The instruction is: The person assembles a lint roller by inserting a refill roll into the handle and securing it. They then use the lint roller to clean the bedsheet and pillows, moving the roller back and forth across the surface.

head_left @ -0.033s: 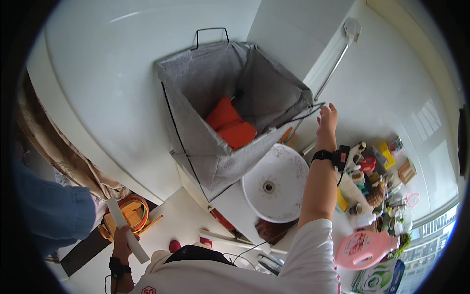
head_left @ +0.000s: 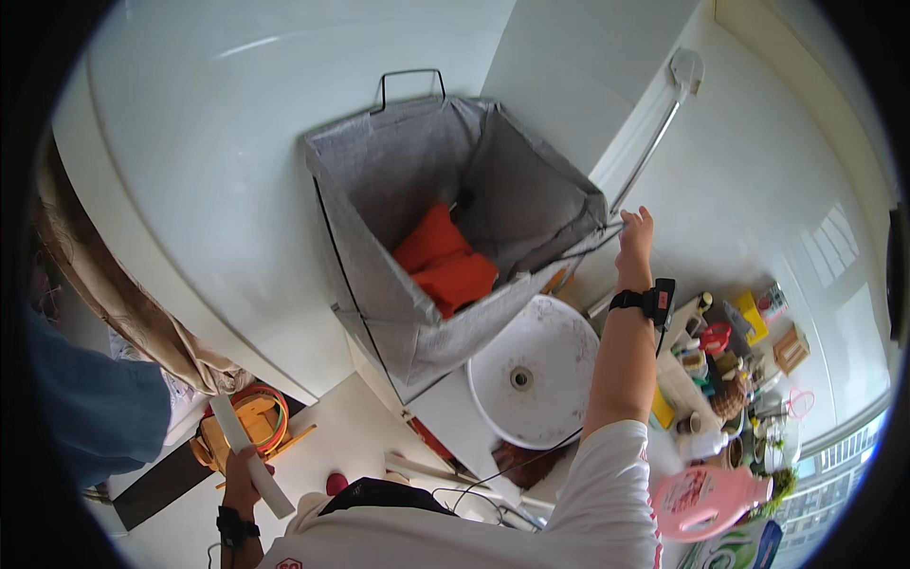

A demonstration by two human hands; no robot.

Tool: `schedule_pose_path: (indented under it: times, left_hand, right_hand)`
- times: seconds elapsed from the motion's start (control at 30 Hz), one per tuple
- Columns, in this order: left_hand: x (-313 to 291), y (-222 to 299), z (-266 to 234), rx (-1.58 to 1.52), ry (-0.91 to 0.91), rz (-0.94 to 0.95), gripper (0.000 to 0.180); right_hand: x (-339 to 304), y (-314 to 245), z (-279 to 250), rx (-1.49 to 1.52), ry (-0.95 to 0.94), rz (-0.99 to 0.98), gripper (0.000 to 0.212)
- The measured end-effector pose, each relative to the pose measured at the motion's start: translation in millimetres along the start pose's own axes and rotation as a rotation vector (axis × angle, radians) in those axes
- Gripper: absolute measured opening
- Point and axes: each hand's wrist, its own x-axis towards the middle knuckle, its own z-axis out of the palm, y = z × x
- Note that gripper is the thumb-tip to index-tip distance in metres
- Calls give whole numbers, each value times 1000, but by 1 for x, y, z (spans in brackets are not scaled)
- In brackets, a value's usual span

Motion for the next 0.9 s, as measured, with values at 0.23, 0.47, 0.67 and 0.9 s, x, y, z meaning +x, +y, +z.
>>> schedule_pose_path:
  times: [0.23, 0.47, 0.67, 0.9]
  left_hand:
    - [-17, -40, 14, -117, 163, 10, 32]
    - [-13, -52, 15, -166, 184, 20, 33]
    - [-3, -53, 33, -197, 143, 27, 34]
    - [-17, -55, 36, -214, 4, 42, 37]
  right_hand:
    - [87, 56, 32, -137, -125, -17, 49]
    - [54, 52, 46, -38, -23, -200, 31]
    - [22, 23, 31, 221, -30, -348, 23]
    - [-36, -32, -11, 280, -106, -547, 20]
